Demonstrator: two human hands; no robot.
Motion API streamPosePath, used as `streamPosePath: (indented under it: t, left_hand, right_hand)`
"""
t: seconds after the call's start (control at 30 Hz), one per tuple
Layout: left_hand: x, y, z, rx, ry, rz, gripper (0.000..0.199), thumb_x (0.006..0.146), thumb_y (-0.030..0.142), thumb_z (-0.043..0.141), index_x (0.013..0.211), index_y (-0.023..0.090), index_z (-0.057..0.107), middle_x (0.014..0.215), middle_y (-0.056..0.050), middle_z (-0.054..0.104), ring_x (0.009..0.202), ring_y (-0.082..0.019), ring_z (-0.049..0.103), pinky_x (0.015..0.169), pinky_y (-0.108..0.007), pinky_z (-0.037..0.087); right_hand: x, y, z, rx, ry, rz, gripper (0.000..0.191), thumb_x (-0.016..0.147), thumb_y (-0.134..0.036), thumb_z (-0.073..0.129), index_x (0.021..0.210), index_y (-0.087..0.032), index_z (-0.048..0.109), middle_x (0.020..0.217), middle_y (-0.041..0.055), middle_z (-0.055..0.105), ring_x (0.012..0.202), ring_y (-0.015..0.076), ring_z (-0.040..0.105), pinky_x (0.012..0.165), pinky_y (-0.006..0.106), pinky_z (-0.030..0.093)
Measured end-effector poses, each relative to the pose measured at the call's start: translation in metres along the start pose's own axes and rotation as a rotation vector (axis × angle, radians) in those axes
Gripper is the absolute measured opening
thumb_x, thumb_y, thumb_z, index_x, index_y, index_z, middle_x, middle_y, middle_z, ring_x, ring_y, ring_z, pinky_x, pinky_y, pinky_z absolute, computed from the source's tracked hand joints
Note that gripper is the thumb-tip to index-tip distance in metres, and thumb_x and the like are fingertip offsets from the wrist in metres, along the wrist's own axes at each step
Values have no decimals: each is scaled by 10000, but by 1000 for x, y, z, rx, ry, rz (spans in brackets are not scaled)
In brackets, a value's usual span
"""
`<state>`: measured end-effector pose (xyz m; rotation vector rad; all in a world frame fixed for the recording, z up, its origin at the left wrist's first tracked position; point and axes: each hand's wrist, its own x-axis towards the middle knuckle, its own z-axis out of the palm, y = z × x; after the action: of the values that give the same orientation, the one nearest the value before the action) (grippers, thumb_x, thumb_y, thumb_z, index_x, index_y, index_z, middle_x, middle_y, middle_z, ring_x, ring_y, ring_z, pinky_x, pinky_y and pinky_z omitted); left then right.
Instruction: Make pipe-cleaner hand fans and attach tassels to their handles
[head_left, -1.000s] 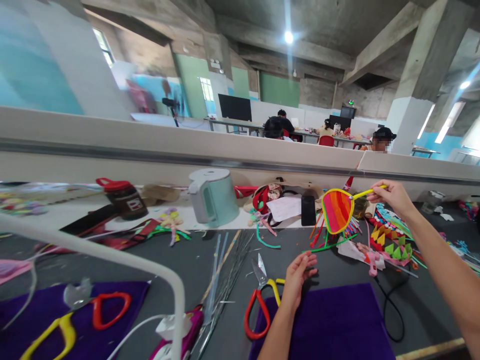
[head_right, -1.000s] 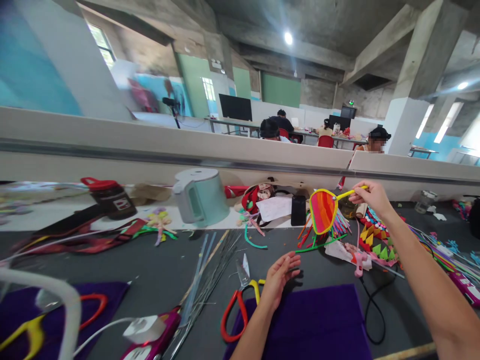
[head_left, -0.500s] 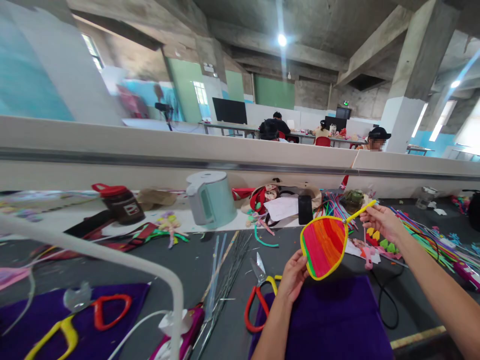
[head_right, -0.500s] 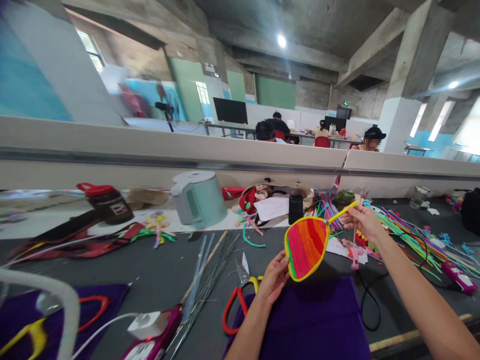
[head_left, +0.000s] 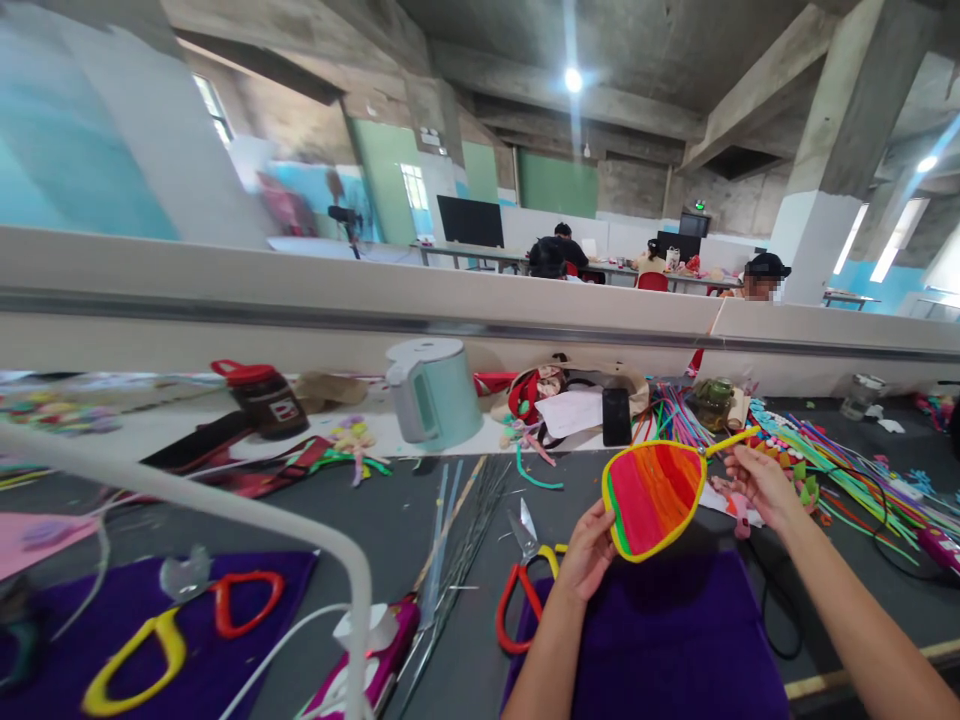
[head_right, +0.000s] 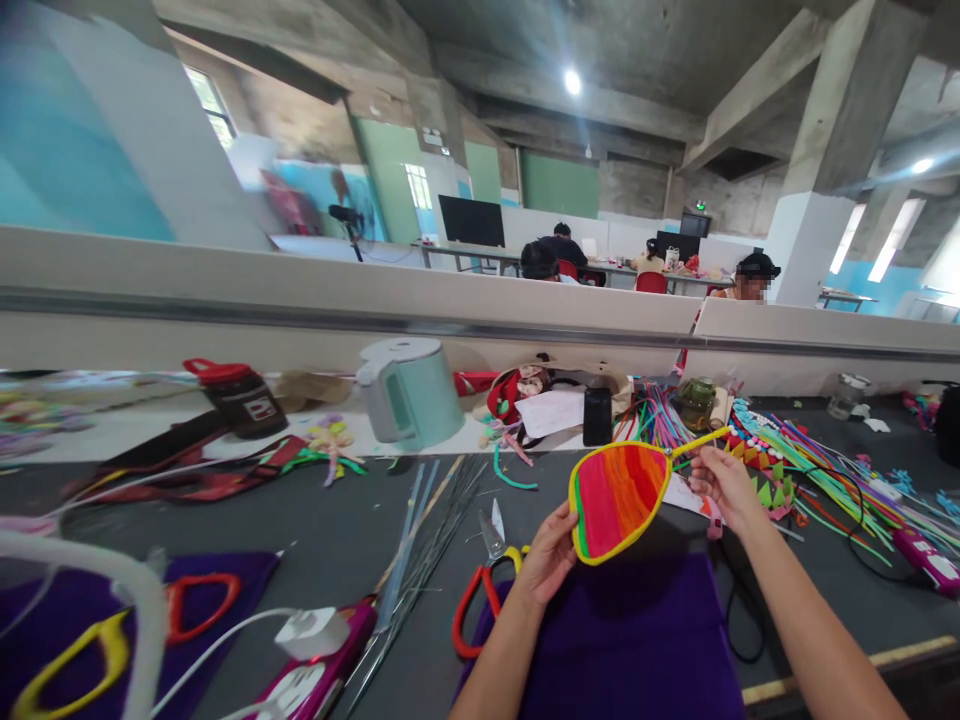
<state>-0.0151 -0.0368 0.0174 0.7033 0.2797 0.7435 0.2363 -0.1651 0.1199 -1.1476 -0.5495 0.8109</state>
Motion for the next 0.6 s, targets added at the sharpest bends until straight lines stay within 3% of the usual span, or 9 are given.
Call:
streamPosePath:
  t: [0.23,0.4,0.6]
  left_hand:
    - [5,3,-2,-34,104,150,414,733,203,779,1116,169,625,944,-61,764,718,-167,731,650,-241,589]
    - [6,4,-5,-49,108,187,391,759,197,759,1115,185,597,919,-48,763,726,-171,731,655,-265,598]
    - [3,8,-2,-69,151,252,455,745,196,771,1152,196,567,922,-41,756,730,-159,728,700,-268,600]
  right_hand:
    - [-44,62,9,-36,-60,87,322,682,-400,814,882,-168,715,681,-1,647,530,106,597,427,182,507]
    - [-83,114,22,-156,-192,122,377,711,-493,768,882,-163,704,674,4,624,536,111,578,428,196,488]
    - [-106,157,28,-350,-225,73,448,703,-604,702,818,-171,698,611,13,616,499,136,571,380,201,421]
